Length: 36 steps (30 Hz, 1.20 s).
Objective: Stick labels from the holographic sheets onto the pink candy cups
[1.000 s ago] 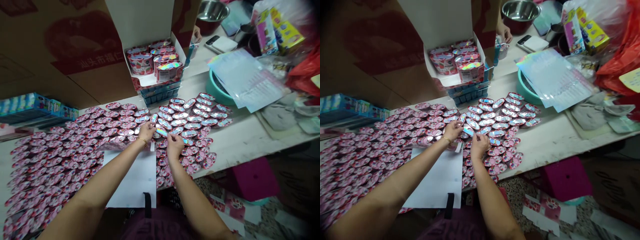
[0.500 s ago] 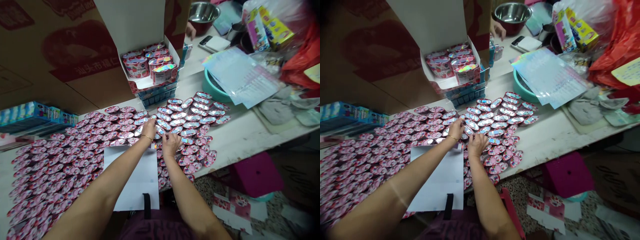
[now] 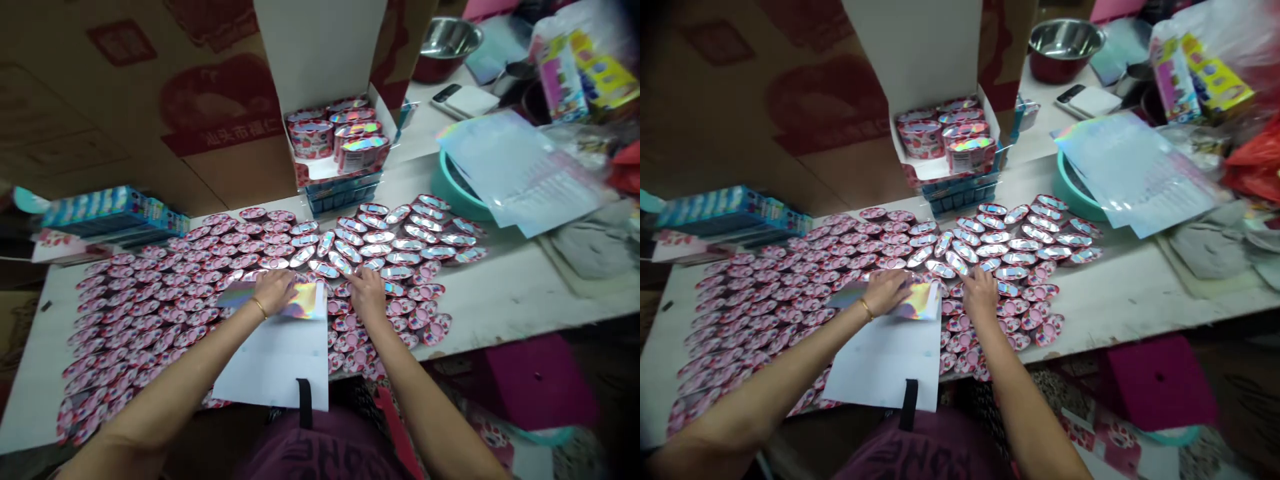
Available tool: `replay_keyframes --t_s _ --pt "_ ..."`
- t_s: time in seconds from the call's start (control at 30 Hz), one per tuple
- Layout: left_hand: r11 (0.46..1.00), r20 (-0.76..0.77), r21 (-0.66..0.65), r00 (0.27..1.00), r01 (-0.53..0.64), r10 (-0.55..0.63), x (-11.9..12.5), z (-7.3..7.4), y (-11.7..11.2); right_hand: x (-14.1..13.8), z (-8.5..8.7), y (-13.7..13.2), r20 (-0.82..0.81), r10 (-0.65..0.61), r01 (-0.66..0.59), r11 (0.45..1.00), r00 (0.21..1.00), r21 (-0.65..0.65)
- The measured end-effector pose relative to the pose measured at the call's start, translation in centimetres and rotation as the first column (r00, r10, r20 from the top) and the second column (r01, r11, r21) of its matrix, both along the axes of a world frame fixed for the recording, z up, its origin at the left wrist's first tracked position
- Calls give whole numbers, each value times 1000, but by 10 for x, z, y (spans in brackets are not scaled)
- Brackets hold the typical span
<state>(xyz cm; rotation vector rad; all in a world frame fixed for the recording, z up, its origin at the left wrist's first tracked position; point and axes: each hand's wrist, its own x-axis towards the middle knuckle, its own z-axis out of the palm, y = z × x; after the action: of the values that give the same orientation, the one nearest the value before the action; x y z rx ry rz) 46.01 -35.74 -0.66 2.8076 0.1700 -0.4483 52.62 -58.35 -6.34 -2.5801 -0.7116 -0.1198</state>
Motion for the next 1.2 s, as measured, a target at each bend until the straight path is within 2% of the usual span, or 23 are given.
replay_keyframes --t_s 0.07,0.13,0.27,0.37,0.47,0.53,0.6,0.67,0.77,0.87,0.93,1.03,1.13,1.2 --pt "1000 36 3 999 -10 9 -16 -10 2 -1 3 13 -3 92 -91 993 996 72" --pt "999 82 -9 996 -32 33 -24 -21 1 -6 5 31 -9 209 -207 974 978 89" --pt "991 148 -86 983 -101 113 -26 -35 -2 -26 -2 60 -12 332 -332 940 943 -73" --pt "982 186 -111 967 -156 175 -29 -40 -4 -40 -15 61 47 383 -374 918 923 -135" --pt "978 207 -118 959 -170 192 -33 -43 -5 -48 -24 52 107 417 -407 908 903 -98" --pt "979 215 -118 958 -167 189 -33 -42 -7 -51 -22 47 110 435 -433 900 894 -46" --pt "982 215 -126 962 -141 166 -28 -41 -10 -51 -10 43 68 438 -440 897 897 29" --pt "982 183 -186 980 -44 78 -21 -40 -14 -49 9 40 -27 406 -399 906 913 139" --pt "931 134 -352 990 99 -54 -7 -39 -21 -41 43 25 -230 310 -224 915 922 334" --pt "899 118 -433 993 63 -13 6 -34 -31 -25 62 -1 -444 210 -8 910 871 415" --pt "888 88 -459 996 36 5 13 -28 -39 -14 61 -18 -564 140 117 912 814 394" --pt "847 32 -531 999 23 -7 21 -20 -53 -1 45 -34 -695 61 260 901 717 347" --pt "808 -47 -588 999 -38 13 25 -18 -67 6 32 -39 -760 58 356 859 647 368" --pt "815 -100 -571 994 -95 46 26 -22 -74 8 30 -40 -781 85 384 835 618 395"
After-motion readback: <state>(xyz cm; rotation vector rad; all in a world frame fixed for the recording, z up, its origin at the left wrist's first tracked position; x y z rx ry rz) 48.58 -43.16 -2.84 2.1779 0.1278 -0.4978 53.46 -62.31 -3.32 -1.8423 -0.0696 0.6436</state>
